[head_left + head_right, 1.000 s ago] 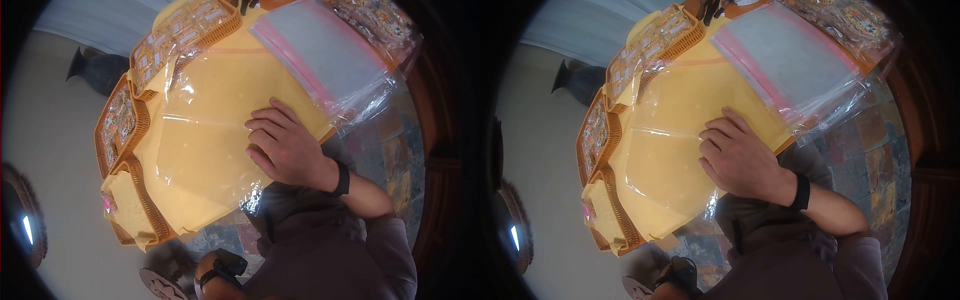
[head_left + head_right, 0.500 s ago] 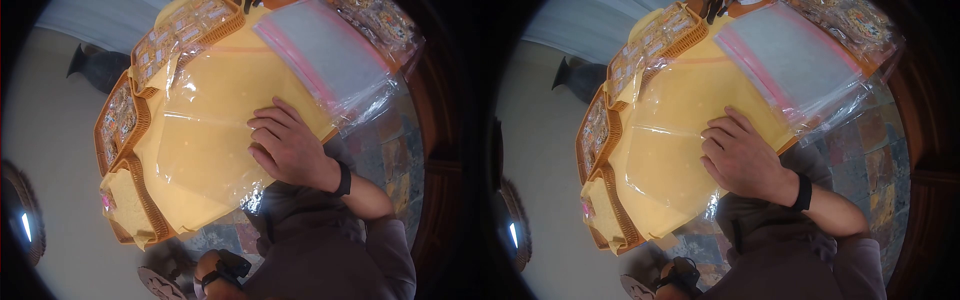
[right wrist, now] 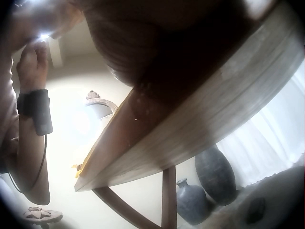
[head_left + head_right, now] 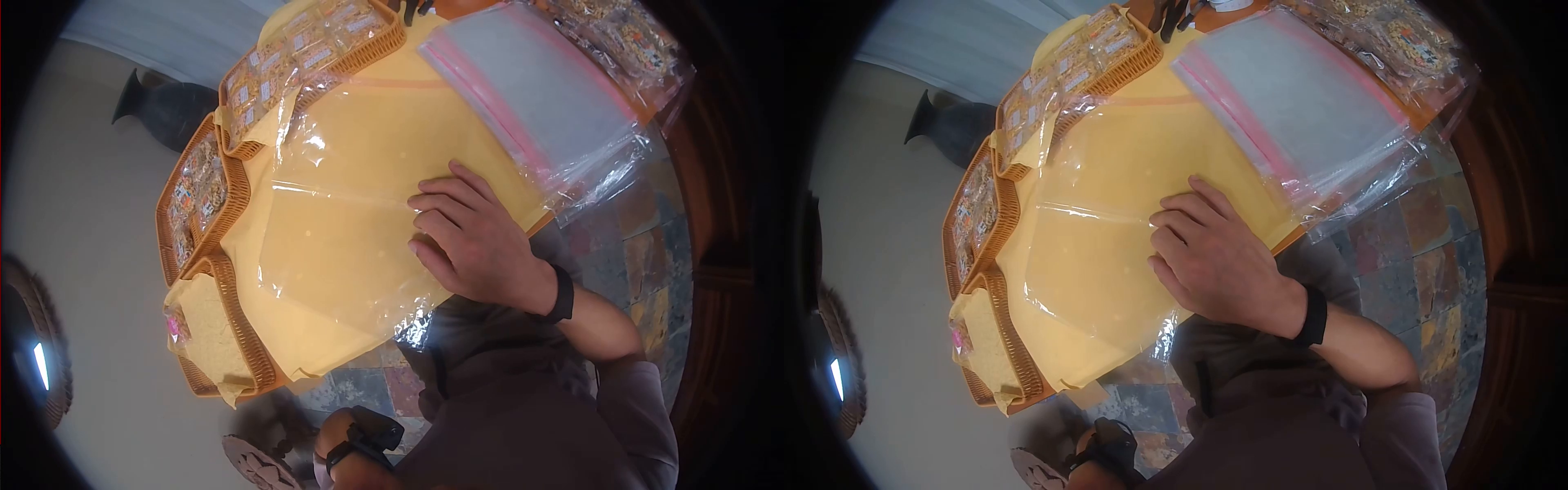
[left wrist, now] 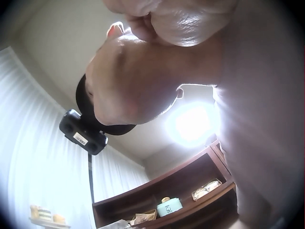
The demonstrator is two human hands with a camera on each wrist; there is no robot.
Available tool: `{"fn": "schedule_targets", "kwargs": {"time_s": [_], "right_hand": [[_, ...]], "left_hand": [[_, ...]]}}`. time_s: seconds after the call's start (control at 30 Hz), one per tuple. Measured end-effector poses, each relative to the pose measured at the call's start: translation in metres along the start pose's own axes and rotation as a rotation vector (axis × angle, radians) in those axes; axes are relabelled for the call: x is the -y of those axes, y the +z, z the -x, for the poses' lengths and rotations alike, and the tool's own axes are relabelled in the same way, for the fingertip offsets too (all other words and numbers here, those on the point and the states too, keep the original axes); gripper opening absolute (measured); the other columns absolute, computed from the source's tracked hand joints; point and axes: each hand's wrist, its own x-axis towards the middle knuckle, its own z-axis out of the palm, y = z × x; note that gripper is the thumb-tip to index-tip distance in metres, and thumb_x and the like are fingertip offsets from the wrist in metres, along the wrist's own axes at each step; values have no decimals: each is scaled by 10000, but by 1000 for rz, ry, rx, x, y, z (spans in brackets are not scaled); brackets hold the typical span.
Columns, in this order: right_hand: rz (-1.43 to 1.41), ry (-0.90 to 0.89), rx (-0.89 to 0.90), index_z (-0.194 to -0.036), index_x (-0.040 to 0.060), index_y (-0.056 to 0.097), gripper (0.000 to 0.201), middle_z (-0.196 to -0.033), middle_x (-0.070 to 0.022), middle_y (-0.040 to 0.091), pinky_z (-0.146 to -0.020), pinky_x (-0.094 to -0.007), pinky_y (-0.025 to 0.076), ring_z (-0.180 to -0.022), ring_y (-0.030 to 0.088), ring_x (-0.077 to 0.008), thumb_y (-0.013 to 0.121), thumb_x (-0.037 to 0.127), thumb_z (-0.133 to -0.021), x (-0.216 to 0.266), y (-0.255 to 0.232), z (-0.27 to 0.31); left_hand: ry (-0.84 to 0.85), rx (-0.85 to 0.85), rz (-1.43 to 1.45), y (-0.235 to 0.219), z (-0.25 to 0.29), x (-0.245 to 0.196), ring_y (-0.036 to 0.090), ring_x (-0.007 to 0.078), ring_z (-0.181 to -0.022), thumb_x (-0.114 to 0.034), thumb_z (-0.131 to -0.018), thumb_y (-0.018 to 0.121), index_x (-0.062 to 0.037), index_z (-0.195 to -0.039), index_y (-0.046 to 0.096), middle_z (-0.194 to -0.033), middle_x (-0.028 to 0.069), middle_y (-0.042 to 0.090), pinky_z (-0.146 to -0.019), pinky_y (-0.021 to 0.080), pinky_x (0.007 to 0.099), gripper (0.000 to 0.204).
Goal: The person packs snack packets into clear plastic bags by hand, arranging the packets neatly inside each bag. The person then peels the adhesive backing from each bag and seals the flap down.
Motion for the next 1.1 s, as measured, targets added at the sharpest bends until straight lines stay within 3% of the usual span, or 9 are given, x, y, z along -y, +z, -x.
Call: {"fn": "schedule_targets", "kwargs": {"time_s": [0.47, 0.53, 1.1], "right_hand": [[18, -25, 1, -958, 37, 628, 189, -1100, -95, 652, -1160, -521, 374, -1153, 581, -281, 720, 169, -859, -1, 0, -1], [-9, 3, 7, -938, 47, 629, 199, -1151, -100, 675, -1149, -541, 387, -1171, 606, -298, 768, 127, -820, 0, -1, -1], [-9, 9, 6, -945, 41, 632, 207, -1152, -104, 679, -1149, -542, 392, -1173, 609, -302, 772, 126, -817, 1, -1, -1]], "left_hand": [[-52, 30, 42, -1, 5, 0, 582, 217, -1094, -165, -979, 689, -47, -1221, 571, -1168, 98, 601, -836, 499, 340, 294], [-61, 36, 46, -1, 6, 0, 582, 218, -1096, -165, -980, 687, -46, -1224, 570, -1171, 99, 600, -838, 499, 340, 295], [-127, 91, 105, -4, 9, 1, 582, 221, -1112, -164, -987, 677, -42, -1242, 566, -1195, 106, 597, -852, 504, 344, 304]]}}
